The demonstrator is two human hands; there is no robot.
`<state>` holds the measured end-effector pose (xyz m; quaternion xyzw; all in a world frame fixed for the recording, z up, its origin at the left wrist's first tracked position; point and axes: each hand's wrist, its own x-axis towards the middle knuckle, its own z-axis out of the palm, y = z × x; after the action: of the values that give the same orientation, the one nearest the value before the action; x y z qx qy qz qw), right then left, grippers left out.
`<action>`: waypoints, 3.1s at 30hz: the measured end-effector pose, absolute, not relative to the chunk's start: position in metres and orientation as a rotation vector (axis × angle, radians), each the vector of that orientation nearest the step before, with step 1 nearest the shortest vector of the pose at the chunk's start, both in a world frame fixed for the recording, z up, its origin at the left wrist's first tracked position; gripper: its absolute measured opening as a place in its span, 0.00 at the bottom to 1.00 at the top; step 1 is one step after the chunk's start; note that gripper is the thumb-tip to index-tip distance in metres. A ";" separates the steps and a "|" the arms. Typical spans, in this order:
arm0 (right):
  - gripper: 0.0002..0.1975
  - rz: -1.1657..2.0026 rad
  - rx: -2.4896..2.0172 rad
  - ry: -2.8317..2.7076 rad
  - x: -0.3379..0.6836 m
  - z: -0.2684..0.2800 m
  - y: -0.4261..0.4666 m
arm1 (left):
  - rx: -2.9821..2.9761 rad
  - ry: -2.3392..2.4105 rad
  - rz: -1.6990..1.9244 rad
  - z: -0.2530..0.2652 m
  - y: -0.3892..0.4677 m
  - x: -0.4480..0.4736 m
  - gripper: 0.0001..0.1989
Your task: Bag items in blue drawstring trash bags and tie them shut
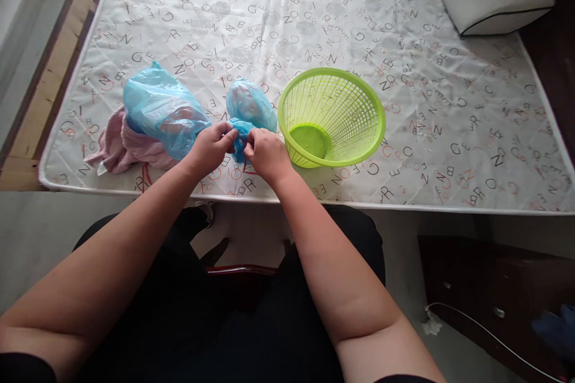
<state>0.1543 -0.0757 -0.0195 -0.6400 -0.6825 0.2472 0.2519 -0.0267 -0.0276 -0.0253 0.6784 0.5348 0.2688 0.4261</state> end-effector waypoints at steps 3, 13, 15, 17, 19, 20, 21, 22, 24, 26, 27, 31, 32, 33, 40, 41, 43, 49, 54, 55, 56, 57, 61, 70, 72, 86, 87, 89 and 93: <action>0.06 0.785 -1.694 -1.754 0.159 -0.023 -0.074 | 1.522 1.328 0.689 -0.026 -0.021 -0.032 0.17; 0.05 1.014 -1.560 -1.474 0.160 -0.020 -0.074 | 1.769 1.146 0.612 -0.017 -0.021 -0.037 0.11; 0.06 1.093 -1.532 -1.441 0.159 -0.018 -0.074 | 1.721 1.142 0.620 -0.018 -0.022 -0.035 0.11; 0.07 1.187 -1.497 -1.402 0.159 -0.018 -0.073 | 1.651 1.140 0.636 -0.018 -0.023 -0.035 0.13; 0.08 1.275 -1.458 -1.369 0.159 -0.019 -0.072 | 1.581 1.139 0.646 -0.018 -0.023 -0.035 0.13; 0.08 1.301 -1.445 -1.363 0.160 -0.019 -0.072 | 1.554 1.146 0.652 -0.018 -0.024 -0.036 0.13; 0.08 1.314 -1.439 -1.370 0.160 -0.020 -0.072 | 1.534 1.154 0.658 -0.018 -0.024 -0.036 0.13; 0.08 1.319 -1.441 -1.387 0.160 -0.020 -0.072 | 1.518 1.158 0.664 -0.018 -0.024 -0.036 0.14; 0.06 1.327 -1.451 -1.438 0.160 -0.021 -0.073 | 1.493 1.147 0.672 -0.018 -0.024 -0.035 0.15; 0.05 1.334 -1.457 -1.477 0.159 -0.021 -0.074 | 1.498 1.135 0.672 -0.018 -0.023 -0.035 0.16; 0.05 1.327 -1.462 -1.491 0.159 -0.021 -0.075 | 1.520 1.141 0.672 -0.019 -0.023 -0.035 0.16; 0.07 1.273 -1.476 -1.535 0.158 -0.023 -0.075 | 1.588 1.200 0.686 -0.021 -0.021 -0.035 0.18; 0.07 1.287 -1.465 -1.537 0.158 -0.024 -0.075 | 1.582 1.197 0.680 -0.022 -0.021 -0.036 0.19; 0.08 1.311 -1.451 -1.533 0.158 -0.024 -0.075 | 1.572 1.185 0.665 -0.021 -0.021 -0.036 0.20; 0.07 1.307 -1.479 -1.443 0.157 -0.029 -0.073 | 1.528 1.170 0.645 -0.022 -0.018 -0.040 0.18; 0.07 1.281 -1.498 -1.437 0.157 -0.028 -0.073 | 1.514 1.184 0.651 -0.023 -0.018 -0.040 0.17; 0.05 1.217 -1.530 -1.461 0.157 -0.027 -0.073 | 1.494 1.203 0.656 -0.025 -0.017 -0.039 0.16; 0.09 1.033 -1.665 -1.661 0.154 -0.026 -0.073 | 1.553 1.267 0.708 -0.033 -0.025 -0.031 0.11; 0.10 0.876 -1.718 -1.581 0.158 -0.028 -0.074 | 1.342 1.173 0.690 -0.037 -0.027 -0.025 0.15; 0.11 0.828 -1.724 -1.558 0.159 -0.028 -0.074 | 1.355 1.186 0.710 -0.036 -0.026 -0.024 0.16; 0.13 0.805 -1.722 -1.540 0.161 -0.027 -0.075 | 1.368 1.201 0.734 -0.035 -0.025 -0.025 0.18; 0.14 0.815 -1.713 -1.526 0.161 -0.027 -0.076 | 1.376 1.211 0.755 -0.034 -0.024 -0.025 0.19; 0.14 1.044 -1.638 -1.402 0.162 -0.026 -0.076 | 1.353 1.203 0.763 -0.028 -0.024 -0.026 0.24; 0.06 1.348 -1.437 -1.123 0.156 -0.033 -0.073 | 1.414 1.134 0.701 -0.026 -0.027 -0.028 0.21; 0.05 1.308 -1.468 -1.155 0.155 -0.031 -0.074 | 1.562 1.163 0.654 -0.025 -0.026 -0.030 0.17; 0.06 0.831 -1.595 -1.554 0.155 -0.026 -0.080 | 1.703 1.270 0.464 -0.004 -0.033 -0.026 0.08; 0.07 0.809 -1.587 -1.570 0.155 -0.026 -0.080 | 1.750 1.277 0.445 -0.005 -0.034 -0.025 0.09; 0.08 0.834 -1.561 -1.599 0.155 -0.027 -0.080 | 1.839 1.284 0.430 -0.009 -0.034 -0.024 0.10; 0.06 0.976 -1.537 -1.541 0.159 -0.030 -0.076 | 1.947 1.238 0.448 -0.013 -0.032 -0.024 0.13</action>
<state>0.1593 -0.0760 -0.0300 -0.5989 -0.6003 0.3803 0.3692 -0.0240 -0.0322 -0.0134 0.7643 0.4862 0.1758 0.3855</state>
